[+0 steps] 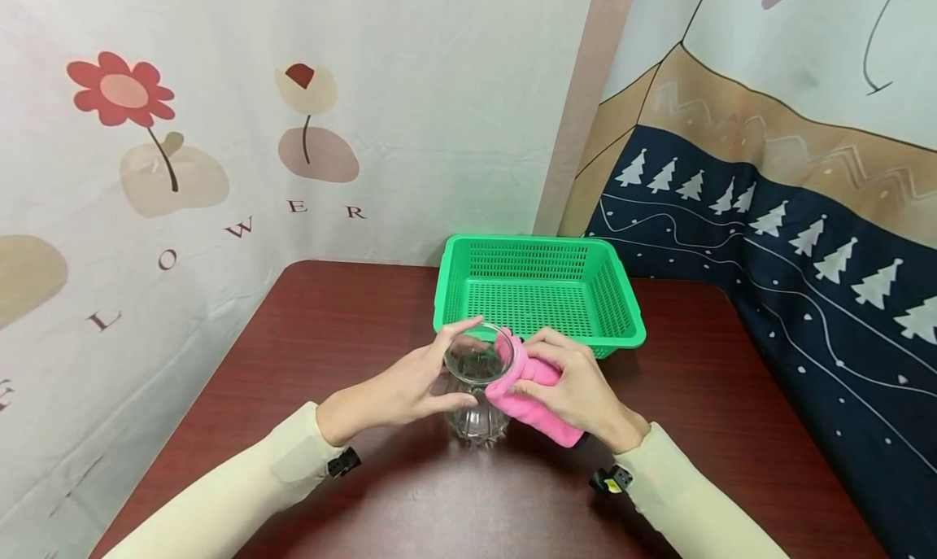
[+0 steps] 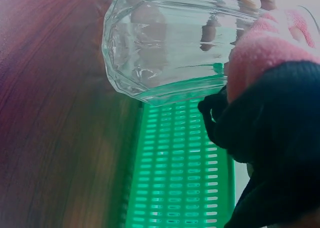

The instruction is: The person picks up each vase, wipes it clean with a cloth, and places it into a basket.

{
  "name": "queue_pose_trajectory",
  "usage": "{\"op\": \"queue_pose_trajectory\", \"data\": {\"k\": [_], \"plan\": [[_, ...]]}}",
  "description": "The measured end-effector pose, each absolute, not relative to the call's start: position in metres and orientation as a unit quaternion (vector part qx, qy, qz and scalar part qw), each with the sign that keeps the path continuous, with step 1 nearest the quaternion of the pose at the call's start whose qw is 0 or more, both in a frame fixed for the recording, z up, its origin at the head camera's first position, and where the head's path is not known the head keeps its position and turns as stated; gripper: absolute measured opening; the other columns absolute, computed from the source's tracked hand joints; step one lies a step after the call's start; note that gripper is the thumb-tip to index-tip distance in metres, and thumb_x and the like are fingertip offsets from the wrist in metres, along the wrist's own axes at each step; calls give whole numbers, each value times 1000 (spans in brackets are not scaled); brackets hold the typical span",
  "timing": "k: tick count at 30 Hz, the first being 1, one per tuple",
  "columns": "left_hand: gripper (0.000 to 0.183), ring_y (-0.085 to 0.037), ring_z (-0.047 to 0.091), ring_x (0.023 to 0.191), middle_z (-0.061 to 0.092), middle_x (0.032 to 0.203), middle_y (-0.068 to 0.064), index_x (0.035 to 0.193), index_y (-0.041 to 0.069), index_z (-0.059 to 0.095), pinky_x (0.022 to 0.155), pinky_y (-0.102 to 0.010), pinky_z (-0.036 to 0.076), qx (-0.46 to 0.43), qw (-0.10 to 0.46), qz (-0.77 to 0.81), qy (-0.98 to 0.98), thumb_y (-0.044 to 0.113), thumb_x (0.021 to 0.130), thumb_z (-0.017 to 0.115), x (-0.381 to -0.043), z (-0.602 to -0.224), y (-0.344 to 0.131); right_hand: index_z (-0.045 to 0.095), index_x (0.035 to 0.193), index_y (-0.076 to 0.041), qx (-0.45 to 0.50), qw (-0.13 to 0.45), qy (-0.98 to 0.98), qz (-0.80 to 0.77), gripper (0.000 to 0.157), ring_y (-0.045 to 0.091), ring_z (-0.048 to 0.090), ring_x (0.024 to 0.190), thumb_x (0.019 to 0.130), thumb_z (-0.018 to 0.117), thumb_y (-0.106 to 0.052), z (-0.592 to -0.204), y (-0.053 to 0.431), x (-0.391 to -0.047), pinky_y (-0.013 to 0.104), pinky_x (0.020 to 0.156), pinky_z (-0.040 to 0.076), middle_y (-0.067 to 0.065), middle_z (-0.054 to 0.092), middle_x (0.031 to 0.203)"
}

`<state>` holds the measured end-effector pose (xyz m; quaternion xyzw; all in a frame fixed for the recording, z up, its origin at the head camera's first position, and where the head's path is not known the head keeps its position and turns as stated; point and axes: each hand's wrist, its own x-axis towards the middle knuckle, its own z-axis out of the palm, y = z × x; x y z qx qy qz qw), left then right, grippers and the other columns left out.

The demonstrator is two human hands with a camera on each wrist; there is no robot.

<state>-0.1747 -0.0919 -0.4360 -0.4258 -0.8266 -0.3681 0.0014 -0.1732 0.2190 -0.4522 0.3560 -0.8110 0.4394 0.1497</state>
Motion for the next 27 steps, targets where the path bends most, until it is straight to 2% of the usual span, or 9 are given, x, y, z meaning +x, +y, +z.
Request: {"op": "queue_pose_trajectory", "data": {"k": [15, 27], "plan": [[107, -29, 70, 150, 70, 162, -13, 181, 12, 16, 124, -49, 60, -431, 3, -368, -824, 21, 105, 90, -175, -435, -93, 88, 122, -20, 370, 161, -815, 416, 48, 10, 68, 105, 80, 107, -5, -455, 218, -176, 16, 82, 57, -6, 79, 118], [106, -30, 71, 149, 70, 162, -13, 181, 9, 17, 123, -50, 60, -433, 0, -371, -821, 22, 105, 90, -175, -435, -93, 88, 120, -21, 379, 165, -818, 401, 47, 11, 68, 104, 80, 108, -8, -454, 217, -176, 16, 82, 57, -6, 78, 116]]}}
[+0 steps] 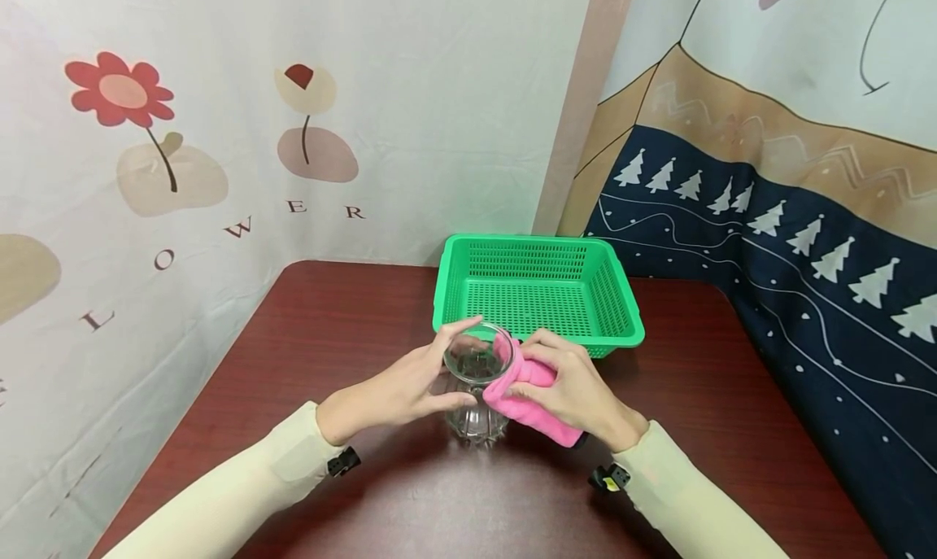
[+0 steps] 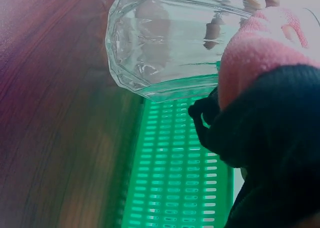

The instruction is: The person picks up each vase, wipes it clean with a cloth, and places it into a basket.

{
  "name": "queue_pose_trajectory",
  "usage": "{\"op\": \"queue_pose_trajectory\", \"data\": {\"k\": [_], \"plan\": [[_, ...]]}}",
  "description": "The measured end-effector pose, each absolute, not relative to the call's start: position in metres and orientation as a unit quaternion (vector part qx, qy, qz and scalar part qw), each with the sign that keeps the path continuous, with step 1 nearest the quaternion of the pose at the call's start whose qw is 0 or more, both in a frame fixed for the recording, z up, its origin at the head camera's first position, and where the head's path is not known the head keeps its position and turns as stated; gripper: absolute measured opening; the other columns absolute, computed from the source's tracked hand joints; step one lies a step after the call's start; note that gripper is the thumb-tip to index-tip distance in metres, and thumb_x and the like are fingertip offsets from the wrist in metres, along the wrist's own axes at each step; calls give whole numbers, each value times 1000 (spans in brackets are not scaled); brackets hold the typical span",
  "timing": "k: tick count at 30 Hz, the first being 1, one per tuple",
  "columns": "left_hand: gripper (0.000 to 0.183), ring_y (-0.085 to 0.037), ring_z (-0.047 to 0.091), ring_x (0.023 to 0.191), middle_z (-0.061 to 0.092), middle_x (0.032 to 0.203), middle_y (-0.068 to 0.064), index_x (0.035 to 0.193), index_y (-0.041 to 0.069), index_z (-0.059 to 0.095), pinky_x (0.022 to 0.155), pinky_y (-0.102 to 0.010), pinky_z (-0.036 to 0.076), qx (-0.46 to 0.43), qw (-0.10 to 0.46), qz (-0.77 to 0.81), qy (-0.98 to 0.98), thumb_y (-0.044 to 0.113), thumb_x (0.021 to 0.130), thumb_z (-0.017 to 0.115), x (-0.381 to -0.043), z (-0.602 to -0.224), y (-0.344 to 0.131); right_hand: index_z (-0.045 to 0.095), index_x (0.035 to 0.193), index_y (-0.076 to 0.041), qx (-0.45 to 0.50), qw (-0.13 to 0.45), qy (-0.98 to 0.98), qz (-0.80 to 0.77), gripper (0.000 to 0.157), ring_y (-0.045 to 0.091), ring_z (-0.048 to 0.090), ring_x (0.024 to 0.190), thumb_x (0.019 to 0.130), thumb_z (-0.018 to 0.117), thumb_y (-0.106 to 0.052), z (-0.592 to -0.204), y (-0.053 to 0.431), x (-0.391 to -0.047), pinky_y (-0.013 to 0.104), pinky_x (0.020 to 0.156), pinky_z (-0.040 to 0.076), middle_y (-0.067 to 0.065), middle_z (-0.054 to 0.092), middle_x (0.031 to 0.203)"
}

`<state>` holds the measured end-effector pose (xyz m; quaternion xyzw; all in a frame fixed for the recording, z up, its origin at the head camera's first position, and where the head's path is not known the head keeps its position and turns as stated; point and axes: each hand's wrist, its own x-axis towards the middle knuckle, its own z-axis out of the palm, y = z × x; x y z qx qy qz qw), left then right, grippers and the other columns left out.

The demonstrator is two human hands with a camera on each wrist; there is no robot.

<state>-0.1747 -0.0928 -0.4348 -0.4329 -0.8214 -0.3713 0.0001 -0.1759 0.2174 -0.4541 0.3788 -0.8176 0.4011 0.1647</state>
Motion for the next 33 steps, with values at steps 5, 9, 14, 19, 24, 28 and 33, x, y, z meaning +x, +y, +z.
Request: {"op": "queue_pose_trajectory", "data": {"k": [5, 9, 14, 19, 24, 28, 33], "plan": [[105, -29, 71, 149, 70, 162, -13, 180, 7, 17, 125, -49, 59, -434, 1, -368, -823, 24, 106, 89, -174, -434, -92, 88, 121, -22, 382, 159, -818, 399, 47, 11, 68, 103, 80, 108, -9, -453, 218, -175, 17, 80, 57, -6, 78, 117], [105, -29, 71, 150, 70, 162, -13, 180, 8, 17, 126, -49, 58, -434, -2, -369, -822, 24, 106, 89, -173, -432, -92, 88, 120, -24, 382, 152, -820, 398, 46, 10, 68, 103, 81, 108, -11, -453, 218, -175, 18, 78, 58, -7, 78, 119], [106, -30, 71, 149, 70, 163, -11, 182, 12, 15, 122, -47, 60, -430, -5, -370, -824, 24, 107, 88, -174, -435, -93, 87, 118, -24, 391, 156, -819, 390, 43, 10, 67, 100, 82, 107, -10, -454, 218, -175, 18, 78, 57, -7, 77, 116], [107, -31, 72, 147, 69, 164, -10, 182, 13, 14, 118, -44, 62, -427, -8, -372, -824, 23, 106, 89, -174, -435, -93, 87, 116, -21, 396, 157, -821, 379, 42, 9, 65, 97, 82, 107, -9, -454, 218, -175, 17, 77, 54, -5, 76, 113], [107, -31, 72, 146, 69, 163, -11, 182, 8, 16, 116, -44, 64, -426, -8, -373, -824, 20, 105, 90, -173, -435, -92, 86, 116, -20, 391, 147, -830, 368, 40, 8, 63, 98, 83, 107, -13, -454, 219, -175, 19, 77, 54, -5, 75, 113], [107, -31, 72, 146, 70, 163, -10, 181, 8, 16, 116, -45, 64, -423, -10, -376, -824, 19, 105, 90, -173, -436, -92, 86, 116, -21, 387, 135, -836, 365, 38, 7, 62, 97, 84, 106, -16, -454, 219, -175, 21, 76, 55, -7, 74, 113], [107, -32, 73, 146, 70, 162, -12, 181, 9, 16, 118, -46, 64, -426, -7, -376, -823, 19, 105, 90, -173, -436, -92, 86, 116, -21, 385, 132, -840, 358, 38, 6, 62, 96, 84, 107, -17, -455, 220, -175, 22, 76, 55, -7, 73, 112]]}}
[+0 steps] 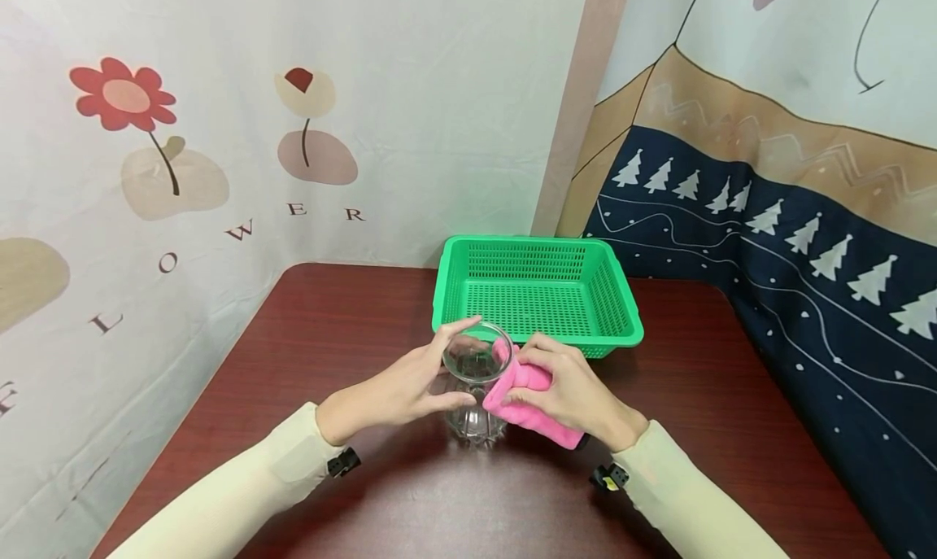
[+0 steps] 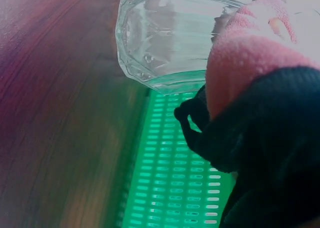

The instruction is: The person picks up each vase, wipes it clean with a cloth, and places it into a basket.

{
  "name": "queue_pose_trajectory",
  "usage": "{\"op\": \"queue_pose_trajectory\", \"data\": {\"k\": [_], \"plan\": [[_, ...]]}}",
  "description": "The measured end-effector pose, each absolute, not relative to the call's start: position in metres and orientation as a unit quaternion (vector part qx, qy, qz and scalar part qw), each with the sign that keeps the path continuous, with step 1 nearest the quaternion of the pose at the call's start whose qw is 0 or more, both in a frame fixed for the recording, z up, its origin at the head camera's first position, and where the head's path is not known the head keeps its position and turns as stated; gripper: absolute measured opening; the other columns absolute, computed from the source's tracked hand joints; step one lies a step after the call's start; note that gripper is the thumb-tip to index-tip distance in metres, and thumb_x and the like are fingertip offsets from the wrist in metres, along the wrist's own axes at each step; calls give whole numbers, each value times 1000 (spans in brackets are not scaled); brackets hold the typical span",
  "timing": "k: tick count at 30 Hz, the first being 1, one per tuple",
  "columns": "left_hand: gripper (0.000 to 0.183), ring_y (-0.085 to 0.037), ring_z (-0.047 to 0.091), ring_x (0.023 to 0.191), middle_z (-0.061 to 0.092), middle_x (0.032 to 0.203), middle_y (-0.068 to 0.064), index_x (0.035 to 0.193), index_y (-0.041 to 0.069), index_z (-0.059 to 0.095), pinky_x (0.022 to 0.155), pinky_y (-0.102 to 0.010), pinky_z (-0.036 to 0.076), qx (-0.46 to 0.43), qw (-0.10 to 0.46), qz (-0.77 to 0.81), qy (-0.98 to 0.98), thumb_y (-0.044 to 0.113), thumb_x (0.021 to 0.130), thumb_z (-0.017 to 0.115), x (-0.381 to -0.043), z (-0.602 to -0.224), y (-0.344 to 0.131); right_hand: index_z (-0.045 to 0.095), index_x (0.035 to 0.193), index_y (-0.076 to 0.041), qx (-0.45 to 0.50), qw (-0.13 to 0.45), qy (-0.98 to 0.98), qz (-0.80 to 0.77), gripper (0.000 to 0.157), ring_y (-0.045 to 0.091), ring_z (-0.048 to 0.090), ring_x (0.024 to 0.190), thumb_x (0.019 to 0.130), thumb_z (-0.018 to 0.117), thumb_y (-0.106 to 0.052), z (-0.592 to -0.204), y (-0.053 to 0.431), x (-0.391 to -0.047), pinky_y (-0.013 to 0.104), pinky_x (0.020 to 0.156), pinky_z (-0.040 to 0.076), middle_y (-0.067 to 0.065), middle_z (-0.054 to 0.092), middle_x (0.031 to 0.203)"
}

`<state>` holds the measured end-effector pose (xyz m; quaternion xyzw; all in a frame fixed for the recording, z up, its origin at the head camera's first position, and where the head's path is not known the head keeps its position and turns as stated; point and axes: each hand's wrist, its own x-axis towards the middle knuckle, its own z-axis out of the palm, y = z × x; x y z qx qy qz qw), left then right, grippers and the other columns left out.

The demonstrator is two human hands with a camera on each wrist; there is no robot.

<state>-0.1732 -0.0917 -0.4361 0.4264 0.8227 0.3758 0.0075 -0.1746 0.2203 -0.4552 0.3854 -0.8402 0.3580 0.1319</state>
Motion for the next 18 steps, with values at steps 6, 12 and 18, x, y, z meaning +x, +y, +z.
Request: {"op": "queue_pose_trajectory", "data": {"k": [6, 12, 18], "plan": [[107, -33, 73, 146, 70, 162, -15, 182, 10, 15, 116, -46, 65, 429, 10, 374, 822, 21, 106, 89, -173, -434, -92, 84, 113, -18, 378, 115, -850, 348, 37, 6, 61, 94, 84, 107, -18, -457, 220, -173, 22, 74, 57, -7, 72, 110], [108, -34, 72, 146, 69, 163, -17, 182, 10, 13, 114, -49, 66, 428, 12, 377, 821, 19, 106, 89, -174, -433, -92, 85, 112, -18, 372, 86, -858, 343, 35, 6, 63, 98, 85, 107, -21, -459, 222, -172, 23, 77, 60, -8, 72, 112], [108, -31, 70, 150, 68, 165, -16, 182, 13, 12, 116, -50, 65, 420, 25, 380, 824, 21, 106, 89, -173, -433, -93, 86, 111, -18, 372, 78, -865, 328, 34, 3, 61, 96, 85, 107, -25, -466, 223, -172, 22, 79, 57, -12, 70, 107]]}}
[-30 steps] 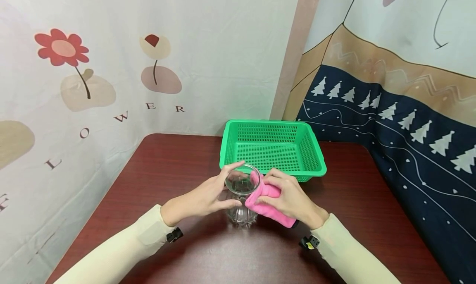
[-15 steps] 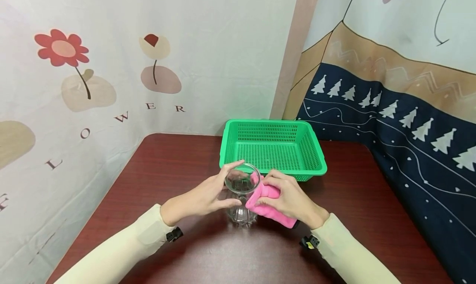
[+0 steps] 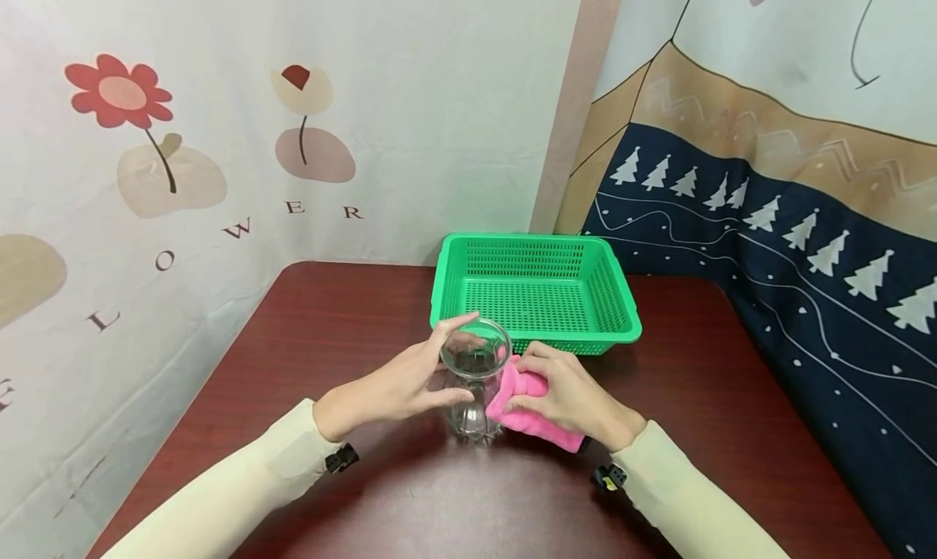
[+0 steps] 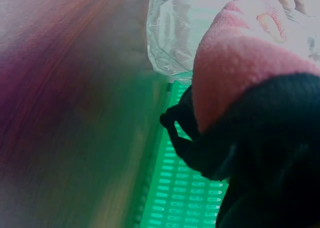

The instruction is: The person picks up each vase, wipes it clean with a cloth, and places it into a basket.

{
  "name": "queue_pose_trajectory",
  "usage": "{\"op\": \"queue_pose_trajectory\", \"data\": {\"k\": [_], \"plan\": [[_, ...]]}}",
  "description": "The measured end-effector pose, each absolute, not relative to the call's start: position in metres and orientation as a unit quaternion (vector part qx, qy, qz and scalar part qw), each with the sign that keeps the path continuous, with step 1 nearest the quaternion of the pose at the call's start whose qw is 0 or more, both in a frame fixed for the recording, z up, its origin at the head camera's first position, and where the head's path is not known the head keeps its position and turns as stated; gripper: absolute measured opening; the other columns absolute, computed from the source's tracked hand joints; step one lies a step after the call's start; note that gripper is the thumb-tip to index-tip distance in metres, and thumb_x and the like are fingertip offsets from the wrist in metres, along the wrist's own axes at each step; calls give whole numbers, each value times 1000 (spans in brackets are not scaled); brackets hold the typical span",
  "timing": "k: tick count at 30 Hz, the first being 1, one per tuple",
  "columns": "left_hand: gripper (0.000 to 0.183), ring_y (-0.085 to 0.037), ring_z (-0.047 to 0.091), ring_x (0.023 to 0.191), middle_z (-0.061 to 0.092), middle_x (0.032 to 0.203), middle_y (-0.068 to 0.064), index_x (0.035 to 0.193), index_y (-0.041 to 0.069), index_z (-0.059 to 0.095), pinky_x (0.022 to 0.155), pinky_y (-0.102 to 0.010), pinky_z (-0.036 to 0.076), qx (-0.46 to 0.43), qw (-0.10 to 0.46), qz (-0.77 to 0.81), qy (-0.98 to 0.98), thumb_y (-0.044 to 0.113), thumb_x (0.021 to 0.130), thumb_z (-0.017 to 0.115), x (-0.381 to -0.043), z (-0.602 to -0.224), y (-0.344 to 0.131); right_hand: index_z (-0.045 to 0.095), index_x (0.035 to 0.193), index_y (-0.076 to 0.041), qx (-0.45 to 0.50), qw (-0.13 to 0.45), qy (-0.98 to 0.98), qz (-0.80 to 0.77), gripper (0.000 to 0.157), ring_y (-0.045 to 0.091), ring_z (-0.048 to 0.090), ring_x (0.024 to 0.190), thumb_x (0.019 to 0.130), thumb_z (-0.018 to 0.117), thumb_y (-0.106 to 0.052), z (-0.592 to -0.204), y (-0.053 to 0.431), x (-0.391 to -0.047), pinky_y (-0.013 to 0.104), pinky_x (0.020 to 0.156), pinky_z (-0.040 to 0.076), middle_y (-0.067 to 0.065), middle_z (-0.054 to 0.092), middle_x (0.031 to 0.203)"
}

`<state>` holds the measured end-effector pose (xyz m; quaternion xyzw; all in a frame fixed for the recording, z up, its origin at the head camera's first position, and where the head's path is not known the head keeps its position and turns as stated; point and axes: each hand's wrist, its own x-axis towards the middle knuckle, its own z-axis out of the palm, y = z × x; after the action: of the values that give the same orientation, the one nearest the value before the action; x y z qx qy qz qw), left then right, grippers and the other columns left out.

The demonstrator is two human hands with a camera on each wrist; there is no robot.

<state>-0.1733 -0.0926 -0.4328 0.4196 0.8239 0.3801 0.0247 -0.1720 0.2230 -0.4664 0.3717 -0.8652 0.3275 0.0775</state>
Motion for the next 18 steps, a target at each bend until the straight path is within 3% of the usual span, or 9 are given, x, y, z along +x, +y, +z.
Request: {"op": "queue_pose_trajectory", "data": {"k": [18], "plan": [[107, -31, 70, 151, 68, 165, -12, 183, 14, 12, 119, -51, 65, 417, 30, 383, 824, 23, 107, 88, -173, -433, -92, 88, 117, -16, 369, 26, -884, 287, 37, 1, 59, 91, 87, 106, -31, -475, 223, -174, 19, 72, 55, -12, 69, 106]]}}
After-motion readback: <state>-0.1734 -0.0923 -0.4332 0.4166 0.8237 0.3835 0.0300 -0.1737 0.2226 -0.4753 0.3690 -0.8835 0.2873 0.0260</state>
